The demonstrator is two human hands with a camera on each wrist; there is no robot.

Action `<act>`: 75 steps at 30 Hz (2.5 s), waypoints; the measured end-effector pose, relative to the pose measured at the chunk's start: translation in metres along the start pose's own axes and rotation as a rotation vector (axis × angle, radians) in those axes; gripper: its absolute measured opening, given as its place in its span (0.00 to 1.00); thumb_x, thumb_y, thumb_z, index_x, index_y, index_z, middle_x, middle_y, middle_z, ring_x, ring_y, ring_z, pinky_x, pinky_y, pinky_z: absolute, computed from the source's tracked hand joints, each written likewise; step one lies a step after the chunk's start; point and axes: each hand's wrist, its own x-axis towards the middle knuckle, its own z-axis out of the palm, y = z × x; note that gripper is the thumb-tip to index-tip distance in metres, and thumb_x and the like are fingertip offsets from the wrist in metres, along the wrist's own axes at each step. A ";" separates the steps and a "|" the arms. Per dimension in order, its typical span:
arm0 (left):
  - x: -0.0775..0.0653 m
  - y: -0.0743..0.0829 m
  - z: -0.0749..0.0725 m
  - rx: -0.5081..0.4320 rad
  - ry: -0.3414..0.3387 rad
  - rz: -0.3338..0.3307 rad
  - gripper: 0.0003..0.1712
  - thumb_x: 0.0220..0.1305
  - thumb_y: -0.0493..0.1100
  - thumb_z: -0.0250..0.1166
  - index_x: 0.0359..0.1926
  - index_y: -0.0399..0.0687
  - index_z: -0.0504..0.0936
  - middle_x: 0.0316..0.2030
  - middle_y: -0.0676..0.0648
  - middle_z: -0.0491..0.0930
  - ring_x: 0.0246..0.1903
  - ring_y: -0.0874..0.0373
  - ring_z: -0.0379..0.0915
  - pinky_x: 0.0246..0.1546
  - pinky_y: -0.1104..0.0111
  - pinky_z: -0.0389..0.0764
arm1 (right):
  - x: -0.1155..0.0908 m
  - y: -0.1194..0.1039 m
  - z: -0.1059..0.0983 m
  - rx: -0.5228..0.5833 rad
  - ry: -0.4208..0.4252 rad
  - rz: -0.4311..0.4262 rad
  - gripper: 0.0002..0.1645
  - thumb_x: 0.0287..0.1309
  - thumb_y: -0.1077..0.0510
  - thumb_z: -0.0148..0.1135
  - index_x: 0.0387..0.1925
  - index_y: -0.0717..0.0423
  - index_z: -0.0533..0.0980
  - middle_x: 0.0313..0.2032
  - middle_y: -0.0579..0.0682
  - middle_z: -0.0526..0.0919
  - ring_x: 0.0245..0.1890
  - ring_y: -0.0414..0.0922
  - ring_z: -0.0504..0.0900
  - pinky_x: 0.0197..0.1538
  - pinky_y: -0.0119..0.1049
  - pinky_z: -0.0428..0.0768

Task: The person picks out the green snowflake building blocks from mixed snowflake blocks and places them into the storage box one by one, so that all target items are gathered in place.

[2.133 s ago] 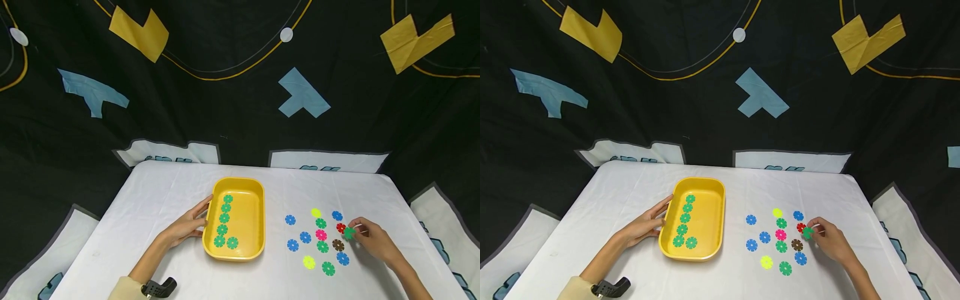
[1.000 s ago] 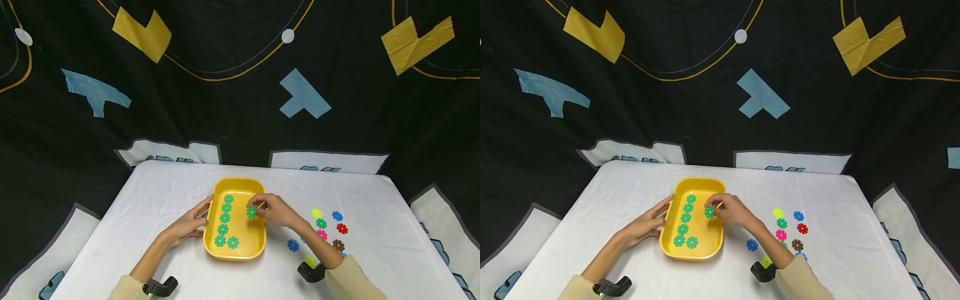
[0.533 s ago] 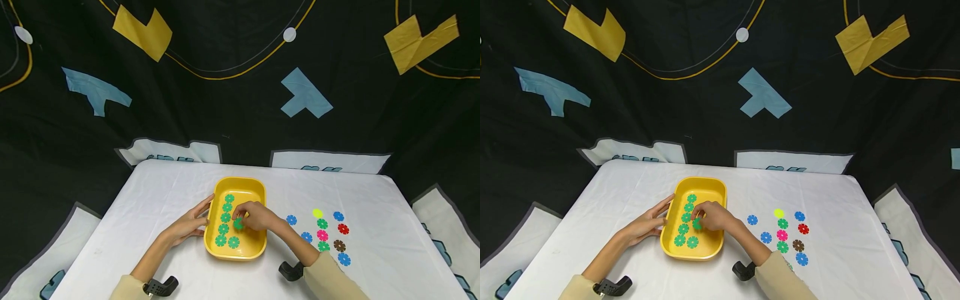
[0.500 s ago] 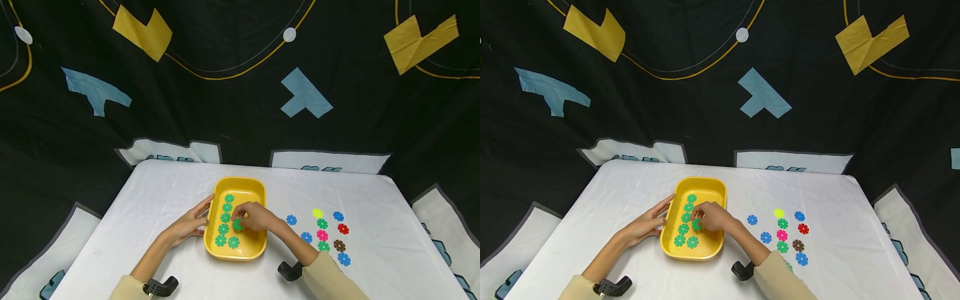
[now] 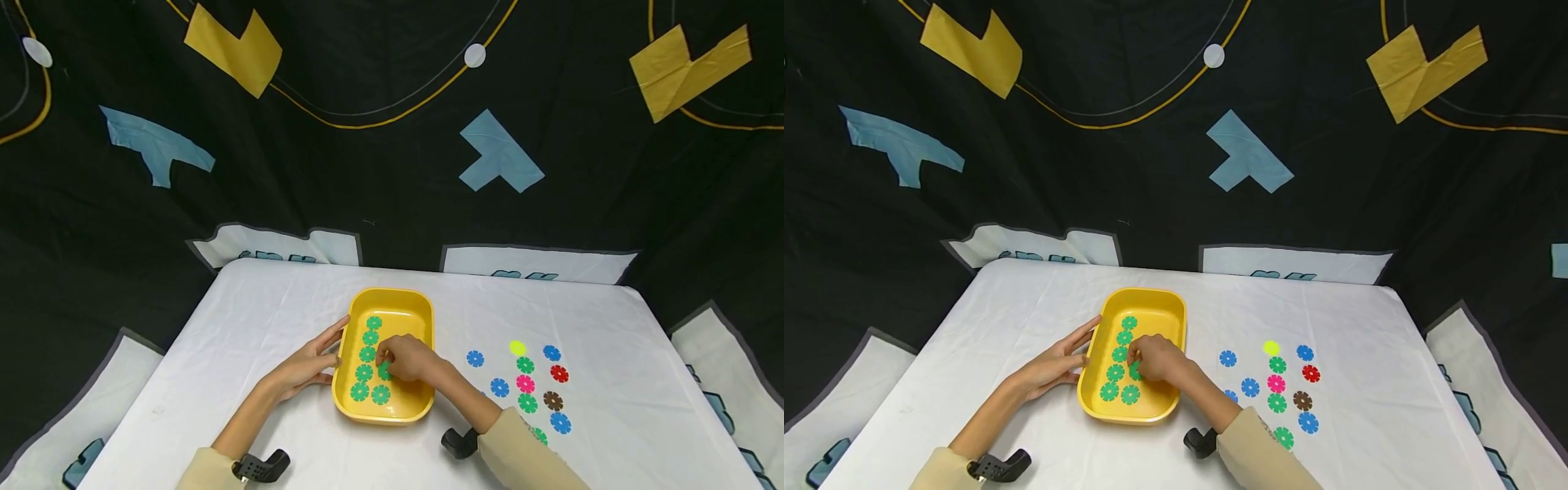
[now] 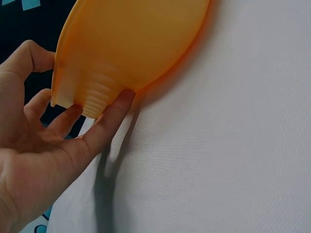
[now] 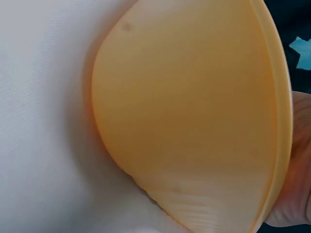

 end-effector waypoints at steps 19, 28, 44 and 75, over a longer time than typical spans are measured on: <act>0.001 0.000 -0.001 -0.007 -0.015 -0.004 0.50 0.62 0.34 0.57 0.79 0.68 0.48 0.78 0.42 0.42 0.57 0.43 0.72 0.45 0.53 0.83 | -0.008 0.001 -0.009 0.116 0.085 -0.098 0.10 0.58 0.64 0.69 0.43 0.54 0.85 0.35 0.45 0.81 0.36 0.42 0.74 0.38 0.30 0.77; 0.002 -0.001 -0.002 0.001 -0.012 0.002 0.50 0.62 0.34 0.57 0.79 0.69 0.49 0.78 0.43 0.42 0.57 0.43 0.73 0.45 0.53 0.83 | -0.036 0.010 -0.031 0.218 0.171 -0.094 0.14 0.57 0.62 0.71 0.46 0.55 0.83 0.41 0.48 0.82 0.37 0.44 0.77 0.35 0.31 0.81; 0.000 -0.002 -0.002 -0.003 -0.005 0.010 0.49 0.63 0.33 0.56 0.80 0.68 0.48 0.78 0.42 0.42 0.58 0.42 0.72 0.45 0.53 0.83 | -0.139 0.099 -0.074 0.190 0.442 0.048 0.15 0.56 0.64 0.71 0.46 0.57 0.82 0.43 0.50 0.84 0.39 0.45 0.81 0.44 0.40 0.84; 0.001 0.001 -0.001 0.001 -0.005 0.002 0.49 0.62 0.34 0.57 0.79 0.69 0.49 0.78 0.43 0.43 0.55 0.44 0.74 0.44 0.54 0.83 | -0.155 0.186 -0.044 0.142 0.432 0.374 0.21 0.55 0.59 0.72 0.48 0.67 0.79 0.43 0.59 0.80 0.42 0.55 0.76 0.44 0.49 0.83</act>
